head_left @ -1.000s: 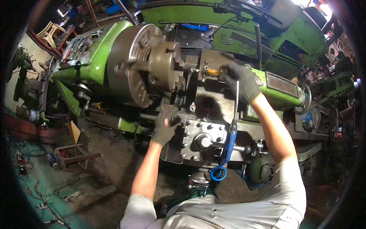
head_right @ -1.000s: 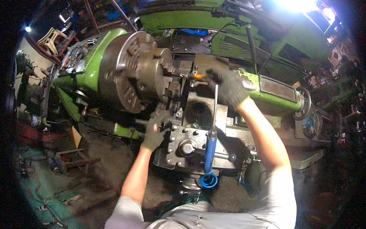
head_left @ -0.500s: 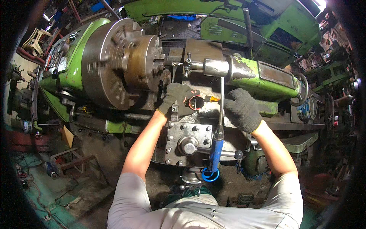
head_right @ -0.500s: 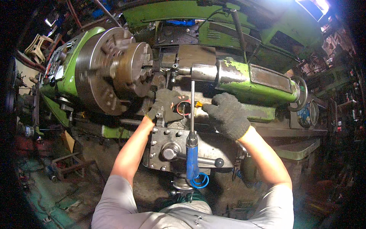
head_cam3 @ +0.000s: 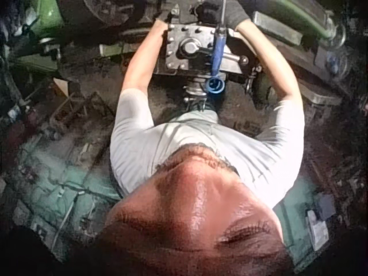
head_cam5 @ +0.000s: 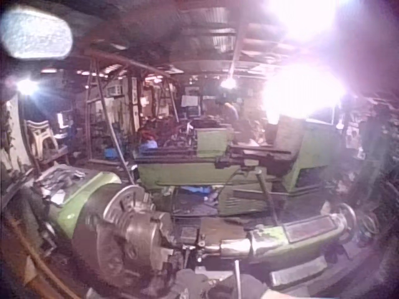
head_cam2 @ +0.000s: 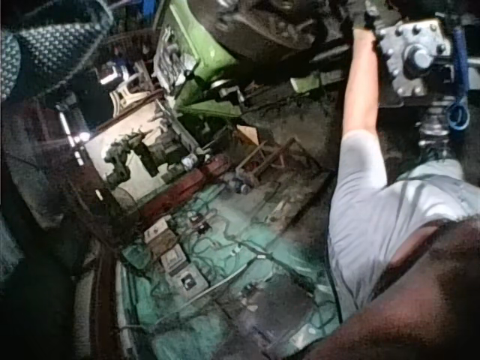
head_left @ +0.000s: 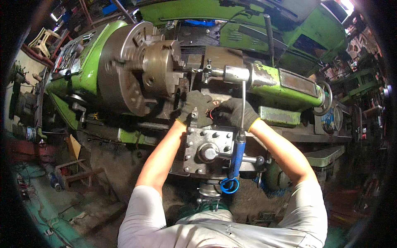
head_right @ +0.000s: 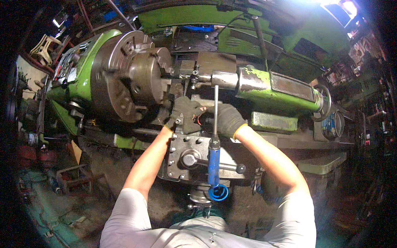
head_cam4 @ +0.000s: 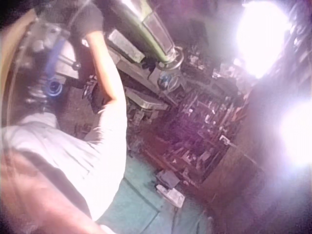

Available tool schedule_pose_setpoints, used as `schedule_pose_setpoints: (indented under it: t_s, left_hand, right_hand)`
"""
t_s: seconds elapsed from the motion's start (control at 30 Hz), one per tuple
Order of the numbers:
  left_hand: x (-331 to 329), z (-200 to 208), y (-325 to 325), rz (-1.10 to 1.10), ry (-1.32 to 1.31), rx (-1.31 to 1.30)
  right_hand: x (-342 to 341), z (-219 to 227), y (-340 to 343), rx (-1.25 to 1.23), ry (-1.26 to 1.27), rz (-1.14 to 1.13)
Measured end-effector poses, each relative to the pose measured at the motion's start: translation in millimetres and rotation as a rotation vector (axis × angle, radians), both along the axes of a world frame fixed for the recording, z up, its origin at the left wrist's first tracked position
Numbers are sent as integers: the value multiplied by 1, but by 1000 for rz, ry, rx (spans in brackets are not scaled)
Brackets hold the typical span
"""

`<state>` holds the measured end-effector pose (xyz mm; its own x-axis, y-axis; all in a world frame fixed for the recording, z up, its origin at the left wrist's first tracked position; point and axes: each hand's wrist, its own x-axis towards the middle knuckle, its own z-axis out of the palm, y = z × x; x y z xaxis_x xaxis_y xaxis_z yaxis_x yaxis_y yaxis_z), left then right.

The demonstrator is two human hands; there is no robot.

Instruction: The person operates a green metal lathe in a workshop, using a wrench to tighten the chuck and adjusting the tool post and tailstock. They manipulate the machine's controls to position the cutting tool against a rotating metal workpiece, performing machining operations while frequently adjusting the setup.

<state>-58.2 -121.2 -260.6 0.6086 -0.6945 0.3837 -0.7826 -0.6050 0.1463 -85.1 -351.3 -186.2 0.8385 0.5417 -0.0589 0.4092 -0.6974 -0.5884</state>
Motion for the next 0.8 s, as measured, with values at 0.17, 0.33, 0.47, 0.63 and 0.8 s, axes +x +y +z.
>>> schedule_pose_setpoints:
  t_s: [0.17,0.33,0.47,0.63,0.8]
  left_hand:
    - [-13,11,-3,15,26,-50]
    - [-25,1,16,95,89,-57]
    - [-20,-26,18,169,267,-127]
    - [-76,-39,73,315,268,-472]
    - [-186,-47,138,661,683,-766]
  right_hand:
    - [15,-19,-17,106,62,-139]
    - [7,-54,-15,209,123,-217]
    - [-12,-41,-16,321,90,-434]
    - [-43,-12,-37,384,130,-704]
    - [-122,-3,-102,270,-231,-942]
